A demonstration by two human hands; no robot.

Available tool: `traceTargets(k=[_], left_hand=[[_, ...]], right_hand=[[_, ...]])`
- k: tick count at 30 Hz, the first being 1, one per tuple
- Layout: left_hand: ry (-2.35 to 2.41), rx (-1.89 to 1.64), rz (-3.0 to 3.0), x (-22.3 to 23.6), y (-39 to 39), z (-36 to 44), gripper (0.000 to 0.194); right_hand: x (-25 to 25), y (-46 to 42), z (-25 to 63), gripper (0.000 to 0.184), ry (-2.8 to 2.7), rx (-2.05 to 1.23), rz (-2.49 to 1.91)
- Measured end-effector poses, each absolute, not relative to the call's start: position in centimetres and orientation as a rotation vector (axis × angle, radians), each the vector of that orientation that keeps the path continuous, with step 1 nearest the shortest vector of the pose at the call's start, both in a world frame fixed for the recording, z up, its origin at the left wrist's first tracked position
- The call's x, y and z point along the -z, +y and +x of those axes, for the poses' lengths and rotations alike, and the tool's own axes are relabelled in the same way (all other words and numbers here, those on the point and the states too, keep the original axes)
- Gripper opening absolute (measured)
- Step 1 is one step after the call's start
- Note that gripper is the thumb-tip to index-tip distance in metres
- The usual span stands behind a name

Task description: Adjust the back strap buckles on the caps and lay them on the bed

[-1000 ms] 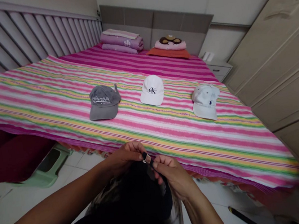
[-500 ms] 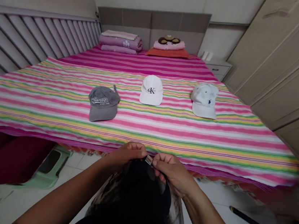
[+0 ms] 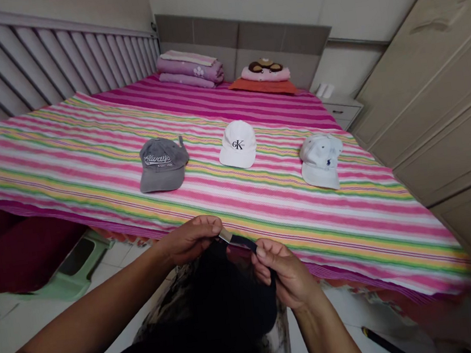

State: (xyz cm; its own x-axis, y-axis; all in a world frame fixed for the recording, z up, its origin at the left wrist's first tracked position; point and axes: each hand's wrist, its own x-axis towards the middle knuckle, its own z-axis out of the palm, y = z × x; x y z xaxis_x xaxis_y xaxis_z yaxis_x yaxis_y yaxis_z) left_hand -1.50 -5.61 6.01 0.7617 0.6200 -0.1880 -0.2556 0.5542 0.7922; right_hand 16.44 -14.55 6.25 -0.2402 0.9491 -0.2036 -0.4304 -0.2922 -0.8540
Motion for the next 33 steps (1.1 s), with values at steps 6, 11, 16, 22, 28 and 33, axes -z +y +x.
traceTargets(k=[6,11,16,22,28,33], left_hand=[[0.433,-0.497,0.797,-6.0,-5.7,-1.7,0.018],[0.385,-0.573,0.695,-6.1,-5.6,-1.9,0.023],[0.399,-0.551,0.677,-5.7,-5.4,-2.2,0.017],[0.405,-0.535,0.683,-5.3,-5.8,-1.8,0.017],[0.419,-0.594,0.627,-5.2,-5.7,-1.9,0.016],[0.478,-0.569,0.73,-5.1,-5.8,-2.2,0.017]], right_hand=[[-7.4,-13.9,16.8,0.023,-0.816,-1.713,-0.882],[-7.7,-13.7,16.9,0.031,-1.049,-1.768,-1.081],[-7.8,-13.6,16.9,0.029,-1.289,-1.872,-1.158],[-8.3,-13.3,16.5,0.027,-1.21,-1.865,-1.197],[-8.6,-12.5,16.6,0.027,-1.202,-1.693,-1.242],[-8.7,-12.5,16.5,0.035,-1.188,-1.698,-1.222]])
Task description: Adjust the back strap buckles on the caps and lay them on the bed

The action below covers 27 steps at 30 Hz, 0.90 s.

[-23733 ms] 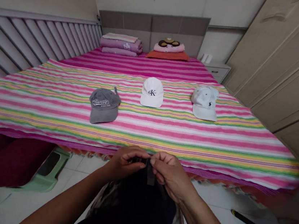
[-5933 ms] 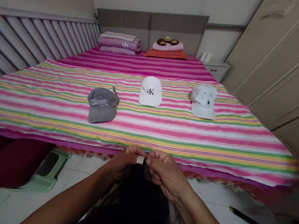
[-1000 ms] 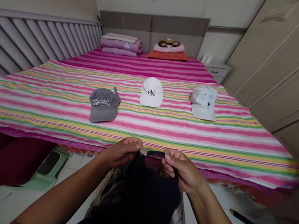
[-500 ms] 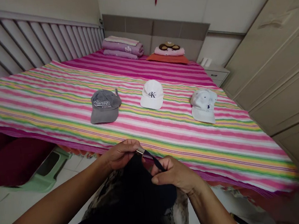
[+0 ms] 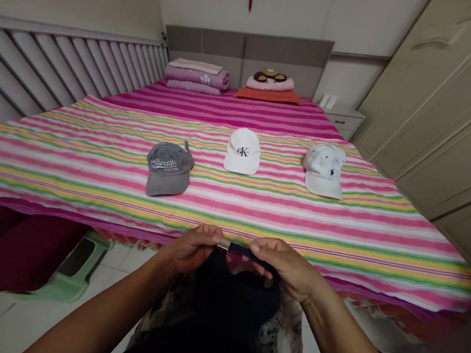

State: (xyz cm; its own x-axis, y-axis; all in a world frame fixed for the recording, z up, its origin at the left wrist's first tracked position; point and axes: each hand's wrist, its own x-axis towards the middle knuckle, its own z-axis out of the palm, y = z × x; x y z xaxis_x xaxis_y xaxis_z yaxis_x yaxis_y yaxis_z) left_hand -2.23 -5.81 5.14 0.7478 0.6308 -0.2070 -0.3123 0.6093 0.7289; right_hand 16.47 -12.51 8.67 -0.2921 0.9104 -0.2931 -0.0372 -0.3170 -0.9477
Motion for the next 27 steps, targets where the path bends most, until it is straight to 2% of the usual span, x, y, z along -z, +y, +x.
traceTargets(k=[10,15,27], left_hand=[[0.432,-0.495,0.758,-5.5,-6.4,-2.3,0.029],[0.468,-0.568,0.847,-5.5,-6.9,-2.4,0.036],[0.509,-0.682,0.956,-5.0,-7.1,-2.3,0.029]], right_hand=[[-9.3,-12.4,14.9,0.035,-1.087,-1.711,-1.307],[-9.0,-12.3,14.8,0.034,-1.039,-1.708,-1.362],[-8.6,-12.1,13.9,0.033,-1.014,-1.71,-1.355]])
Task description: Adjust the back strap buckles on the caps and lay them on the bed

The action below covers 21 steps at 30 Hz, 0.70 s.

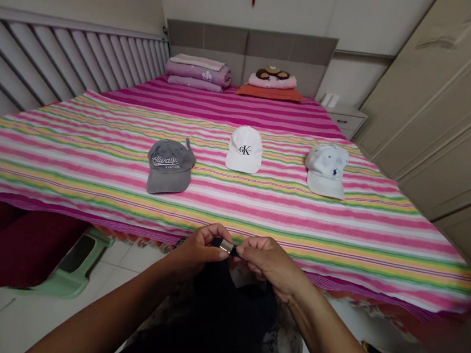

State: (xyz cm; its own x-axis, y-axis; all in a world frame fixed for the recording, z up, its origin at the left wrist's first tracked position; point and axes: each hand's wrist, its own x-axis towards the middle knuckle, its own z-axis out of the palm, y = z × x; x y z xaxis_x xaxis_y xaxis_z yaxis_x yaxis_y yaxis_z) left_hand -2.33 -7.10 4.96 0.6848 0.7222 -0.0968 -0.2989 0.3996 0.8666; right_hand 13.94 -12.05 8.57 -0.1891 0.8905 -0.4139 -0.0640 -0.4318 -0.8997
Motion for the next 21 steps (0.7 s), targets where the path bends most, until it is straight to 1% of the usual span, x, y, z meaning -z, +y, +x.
traceTargets(k=[5,11,17,21], left_hand=[[0.507,-0.699,0.94,-5.1,-7.2,-2.3,0.026],[0.479,-0.724,0.895,-4.7,-7.2,-2.0,0.025],[0.476,-0.744,0.858,-4.6,-7.4,-1.9,0.024],[0.494,-0.752,0.921,-4.6,-7.4,-2.1,0.024]], right_hand=[[-8.3,-12.2,14.1,0.033,-1.012,-1.696,-1.328],[-7.9,-12.4,13.6,0.024,-0.94,-1.693,-1.267],[-7.7,-12.6,13.3,0.022,-0.912,-1.71,-1.217],[-7.2,-12.6,13.2,0.022,-0.975,-1.609,-1.242]])
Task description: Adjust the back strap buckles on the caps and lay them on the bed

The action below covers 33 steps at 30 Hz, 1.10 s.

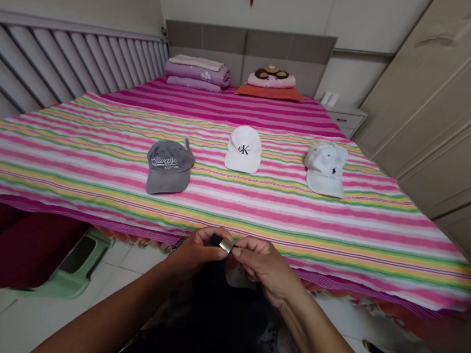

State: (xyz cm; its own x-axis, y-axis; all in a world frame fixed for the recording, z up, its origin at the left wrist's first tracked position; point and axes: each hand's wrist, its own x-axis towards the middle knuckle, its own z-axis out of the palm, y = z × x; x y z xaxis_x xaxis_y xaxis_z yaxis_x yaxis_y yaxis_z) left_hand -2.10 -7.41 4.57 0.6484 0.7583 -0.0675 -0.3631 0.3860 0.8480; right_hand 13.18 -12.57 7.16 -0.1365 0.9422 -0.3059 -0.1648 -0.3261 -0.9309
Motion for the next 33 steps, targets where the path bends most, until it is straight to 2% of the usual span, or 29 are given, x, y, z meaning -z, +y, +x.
traceTargets(k=[6,11,14,18,22,33], left_hand=[[0.49,-0.748,0.908,-4.3,-7.3,-2.1,0.028],[0.549,-0.736,0.882,-4.2,-7.1,-1.8,0.022],[0.522,-0.664,0.871,-3.9,-7.1,-1.8,0.019],[0.457,-0.649,0.875,-3.5,-7.2,-1.8,0.025],[0.557,-0.651,0.916,-3.5,-7.1,-1.6,0.018],[0.675,-0.551,1.043,-4.3,-6.8,-2.2,0.02]], right_hand=[[-6.8,-12.6,12.9,0.018,-1.216,-1.437,-1.309],[-7.0,-12.8,12.8,0.024,-1.508,-1.035,-1.454],[-7.0,-12.7,12.8,0.016,-1.642,-0.882,-1.516],[-7.2,-12.7,12.8,0.008,-1.747,-0.743,-1.58],[-7.5,-12.9,12.8,0.004,-1.865,-0.576,-1.616],[-7.7,-13.1,13.3,0.011,-1.867,-0.637,-1.656]])
